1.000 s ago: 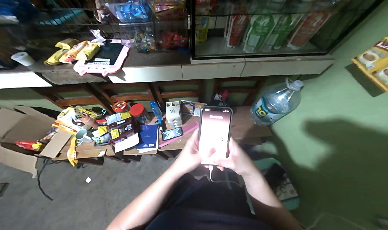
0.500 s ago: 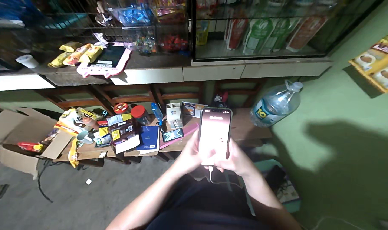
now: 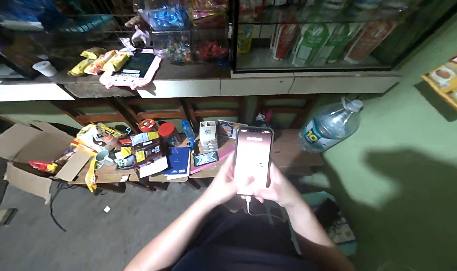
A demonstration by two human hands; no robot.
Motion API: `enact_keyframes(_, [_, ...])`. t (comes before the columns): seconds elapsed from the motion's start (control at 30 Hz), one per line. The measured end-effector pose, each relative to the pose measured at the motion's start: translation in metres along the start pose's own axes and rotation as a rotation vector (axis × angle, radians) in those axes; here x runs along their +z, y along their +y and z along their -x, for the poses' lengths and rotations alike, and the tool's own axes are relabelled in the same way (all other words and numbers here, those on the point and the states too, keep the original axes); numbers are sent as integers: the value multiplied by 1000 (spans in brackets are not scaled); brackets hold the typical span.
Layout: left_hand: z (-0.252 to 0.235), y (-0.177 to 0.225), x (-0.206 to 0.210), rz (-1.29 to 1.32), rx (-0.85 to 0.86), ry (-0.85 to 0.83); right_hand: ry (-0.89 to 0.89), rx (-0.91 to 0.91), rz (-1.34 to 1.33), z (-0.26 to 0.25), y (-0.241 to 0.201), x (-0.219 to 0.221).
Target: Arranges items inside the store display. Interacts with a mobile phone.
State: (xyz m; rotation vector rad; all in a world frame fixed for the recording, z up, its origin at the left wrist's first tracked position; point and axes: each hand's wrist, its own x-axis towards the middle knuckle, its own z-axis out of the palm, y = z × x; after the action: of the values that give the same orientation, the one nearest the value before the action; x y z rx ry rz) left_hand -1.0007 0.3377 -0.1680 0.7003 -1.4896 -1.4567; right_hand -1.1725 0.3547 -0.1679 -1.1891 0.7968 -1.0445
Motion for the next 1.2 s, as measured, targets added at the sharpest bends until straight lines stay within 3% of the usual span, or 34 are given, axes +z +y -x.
enact_keyframes(1.2, [-17, -2, 12, 1, -72, -79, 109, 11, 1, 11, 3, -16])
